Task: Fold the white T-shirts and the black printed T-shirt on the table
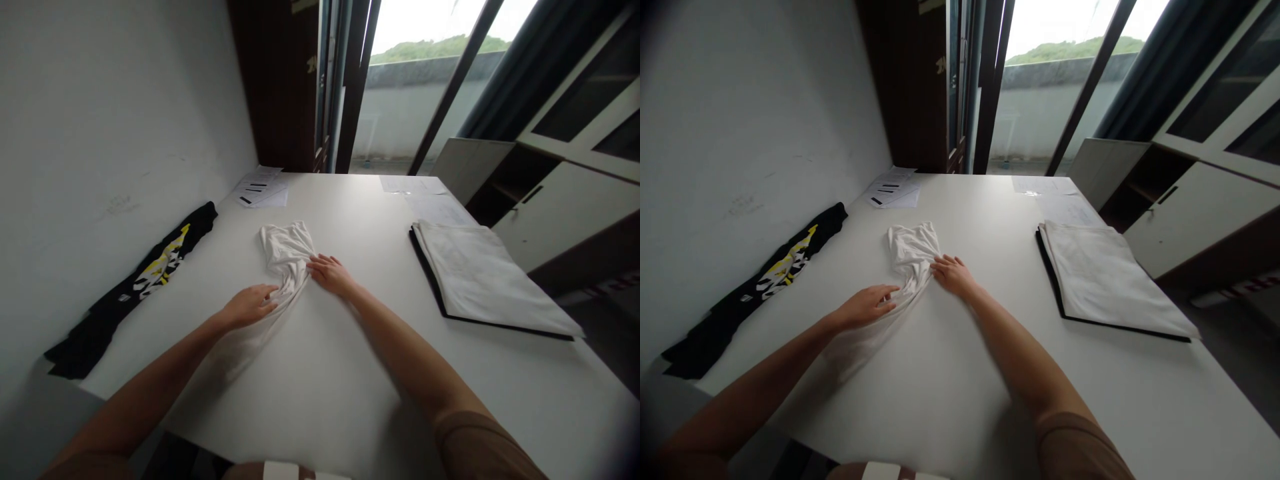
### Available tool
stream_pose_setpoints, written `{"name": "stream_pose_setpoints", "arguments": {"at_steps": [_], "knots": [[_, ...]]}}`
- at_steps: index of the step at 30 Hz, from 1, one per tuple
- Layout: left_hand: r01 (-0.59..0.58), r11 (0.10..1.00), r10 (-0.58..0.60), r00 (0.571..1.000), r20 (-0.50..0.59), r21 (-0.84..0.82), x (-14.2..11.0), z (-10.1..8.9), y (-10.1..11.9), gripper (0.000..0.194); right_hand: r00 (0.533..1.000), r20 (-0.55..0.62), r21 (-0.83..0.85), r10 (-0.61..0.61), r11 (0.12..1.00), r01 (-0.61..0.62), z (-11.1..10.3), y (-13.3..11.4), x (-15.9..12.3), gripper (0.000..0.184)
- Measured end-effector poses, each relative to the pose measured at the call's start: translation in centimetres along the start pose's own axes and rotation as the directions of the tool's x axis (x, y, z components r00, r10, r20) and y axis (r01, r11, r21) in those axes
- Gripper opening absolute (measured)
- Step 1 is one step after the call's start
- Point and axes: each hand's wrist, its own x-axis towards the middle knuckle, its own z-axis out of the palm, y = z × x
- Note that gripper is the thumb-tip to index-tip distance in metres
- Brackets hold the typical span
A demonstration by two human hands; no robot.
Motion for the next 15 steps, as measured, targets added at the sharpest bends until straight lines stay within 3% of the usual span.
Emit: {"name": "stream_pose_setpoints", "arguments": {"at_steps": [4,7,10,12,15], "knots": [[-0.052,0.997,0.049,0.997,0.056,0.060,-1.6,1.8,0.9,0.058,0.983,-0.125,-0.077,0.138,0.986,-0.148,-1.1,0.7,0.0,0.039],[-0.156,0.986,0.154,0.987,0.036,0.064,-2.5,4.2,2.8,0.065,0.951,-0.205,-0.151,0.229,0.953,-0.262,-1.6,0.6,0.1,0.035],[-0.269,0.961,0.268,0.963,0.027,0.066,-3.5,6.2,5.0,0.059,0.925,-0.273,-0.193,0.263,0.927,-0.320,-2.0,0.7,-0.1,0.038],[-0.324,0.944,0.322,0.946,0.030,0.065,-4.2,7.1,6.0,0.052,0.923,-0.307,-0.178,0.231,0.939,-0.294,-2.2,1.0,-0.4,0.037],[-0.419,0.908,0.417,0.907,0.064,0.015,-5.4,7.6,6.5,0.048,0.959,-0.279,-0.088,0.048,0.993,-0.076,-2.1,1.5,-0.6,0.032]]}}
